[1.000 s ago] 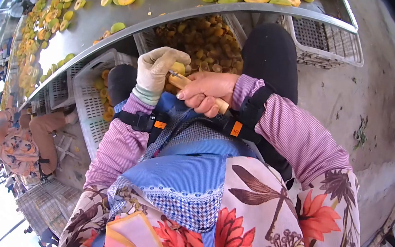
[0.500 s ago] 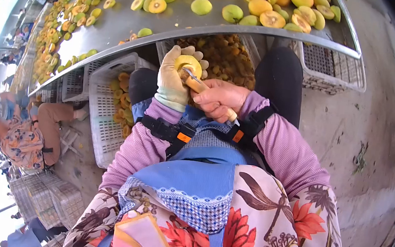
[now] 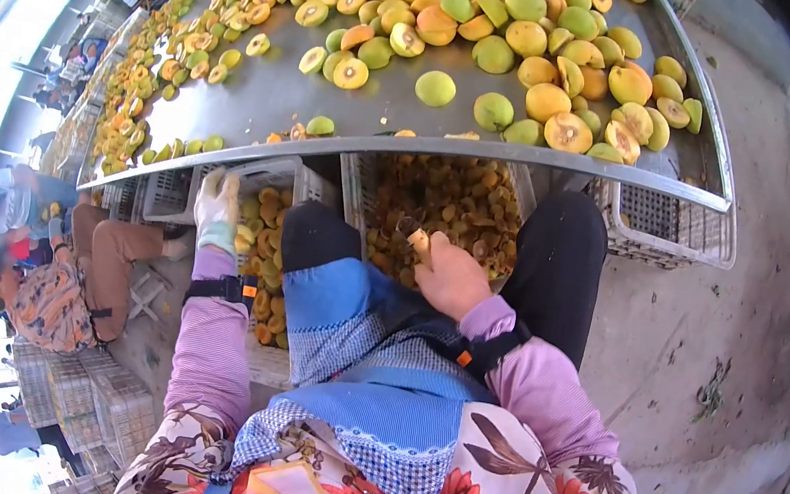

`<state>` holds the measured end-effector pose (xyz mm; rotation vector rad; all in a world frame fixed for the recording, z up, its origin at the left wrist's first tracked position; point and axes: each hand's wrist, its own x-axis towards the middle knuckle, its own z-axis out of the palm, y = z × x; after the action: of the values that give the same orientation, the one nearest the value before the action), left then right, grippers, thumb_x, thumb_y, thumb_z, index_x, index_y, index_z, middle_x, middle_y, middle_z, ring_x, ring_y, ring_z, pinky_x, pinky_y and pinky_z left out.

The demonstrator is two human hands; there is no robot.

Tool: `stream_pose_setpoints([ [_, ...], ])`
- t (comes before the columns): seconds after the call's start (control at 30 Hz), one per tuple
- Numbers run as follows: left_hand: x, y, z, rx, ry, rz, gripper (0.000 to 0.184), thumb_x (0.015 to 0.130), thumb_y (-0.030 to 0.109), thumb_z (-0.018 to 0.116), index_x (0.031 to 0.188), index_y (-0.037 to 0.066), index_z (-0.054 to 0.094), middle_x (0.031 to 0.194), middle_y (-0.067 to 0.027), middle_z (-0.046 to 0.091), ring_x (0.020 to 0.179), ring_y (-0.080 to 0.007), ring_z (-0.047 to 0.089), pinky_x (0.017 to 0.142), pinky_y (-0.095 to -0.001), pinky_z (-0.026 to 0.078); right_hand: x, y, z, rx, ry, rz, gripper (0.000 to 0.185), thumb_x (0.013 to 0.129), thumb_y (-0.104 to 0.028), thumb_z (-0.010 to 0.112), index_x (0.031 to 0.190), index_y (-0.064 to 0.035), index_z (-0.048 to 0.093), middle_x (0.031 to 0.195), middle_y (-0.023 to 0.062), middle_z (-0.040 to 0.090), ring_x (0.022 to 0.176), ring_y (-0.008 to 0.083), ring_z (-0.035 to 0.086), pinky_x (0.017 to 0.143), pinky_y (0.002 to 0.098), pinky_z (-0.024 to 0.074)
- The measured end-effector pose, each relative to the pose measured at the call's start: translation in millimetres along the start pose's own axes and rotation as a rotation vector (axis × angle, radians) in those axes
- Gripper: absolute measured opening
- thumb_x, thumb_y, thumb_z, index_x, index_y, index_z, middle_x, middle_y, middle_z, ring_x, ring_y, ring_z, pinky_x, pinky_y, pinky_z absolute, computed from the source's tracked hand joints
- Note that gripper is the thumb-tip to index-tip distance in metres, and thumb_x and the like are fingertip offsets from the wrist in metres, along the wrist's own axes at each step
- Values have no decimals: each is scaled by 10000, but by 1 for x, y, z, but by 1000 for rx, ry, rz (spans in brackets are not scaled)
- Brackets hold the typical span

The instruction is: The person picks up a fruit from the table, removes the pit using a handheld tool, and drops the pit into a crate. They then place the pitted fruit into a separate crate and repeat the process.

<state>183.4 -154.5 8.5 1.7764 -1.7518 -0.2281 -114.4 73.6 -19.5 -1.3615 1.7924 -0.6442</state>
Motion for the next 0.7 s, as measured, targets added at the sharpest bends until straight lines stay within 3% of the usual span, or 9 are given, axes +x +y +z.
stream_pose_setpoints([
  [0.2, 68, 130, 97, -9, -267, 236, 402, 801, 336, 574, 1071, 39, 604, 1038, -236, 615, 981, -376, 584, 876, -411, 444, 11, 1, -5, 213, 124, -115, 257, 823, -208, 554, 903, -3, 422, 751, 265, 564, 746, 452, 557, 638, 494, 424],
  [0.33, 104, 136, 216, 32, -368, 355, 316, 846, 280, 499, 1031, 47, 606, 925, -204, 638, 862, -374, 605, 707, -471, 486, 12, -2, -8, 204, 153, -71, 255, 817, -201, 579, 894, -11, 428, 754, 265, 569, 741, 458, 554, 613, 484, 427],
  [0.37, 91, 156, 193, 455, -377, 768, 255, 857, 206, 470, 1002, 51, 610, 903, -176, 637, 789, -339, 614, 613, -466, 483, 14, -1, -5, 221, 183, -96, 251, 823, -199, 579, 905, -13, 432, 736, 242, 573, 725, 425, 574, 611, 475, 431],
  [0.4, 90, 162, 206, 547, -458, 641, 267, 853, 158, 465, 1051, 15, 574, 946, -161, 634, 777, -306, 617, 616, -443, 488, 14, 4, 0, 252, 199, -126, 248, 830, -197, 579, 917, -14, 436, 718, 219, 577, 709, 392, 595, 609, 465, 435],
  [0.43, 74, 176, 189, 215, -268, 442, 327, 845, 150, 466, 1112, -34, 510, 973, -165, 628, 804, -307, 623, 650, -441, 497, 14, 5, 4, 292, 212, -181, 228, 845, -191, 571, 929, -23, 442, 682, 171, 568, 642, 318, 590, 560, 425, 439],
  [0.47, 75, 177, 188, 52, -353, 298, 394, 848, 135, 462, 1215, -6, 438, 979, -184, 623, 871, -338, 624, 723, -430, 509, 16, 2, 4, 335, 220, -228, 207, 860, -184, 562, 942, -32, 448, 646, 123, 559, 576, 245, 586, 511, 384, 444],
  [0.53, 72, 196, 160, 214, -514, 87, 338, 833, 234, 549, 1128, 74, 584, 1088, -179, 610, 985, -325, 610, 813, -425, 503, 14, -17, -11, 640, -90, 165, 135, 894, -160, 523, 952, -60, 452, 603, 44, 511, 480, 118, 501, 425, 272, 409],
  [0.57, 67, 192, 159, 229, -481, 175, 412, 784, 329, 582, 1072, 34, 597, 981, -192, 638, 903, -360, 623, 794, -441, 500, 14, -17, -10, 703, -93, 147, 124, 895, -164, 512, 957, -72, 457, 601, 37, 508, 453, 112, 481, 404, 251, 393],
  [0.7, 26, 207, 104, -439, -555, -36, 408, 680, 207, 665, 1034, 33, 563, 910, -158, 626, 758, -292, 636, 633, -382, 526, 5, -21, -12, 896, -61, 118, 103, 904, -188, 475, 948, -95, 459, 596, 25, 497, 404, 105, 444, 360, 221, 364],
])
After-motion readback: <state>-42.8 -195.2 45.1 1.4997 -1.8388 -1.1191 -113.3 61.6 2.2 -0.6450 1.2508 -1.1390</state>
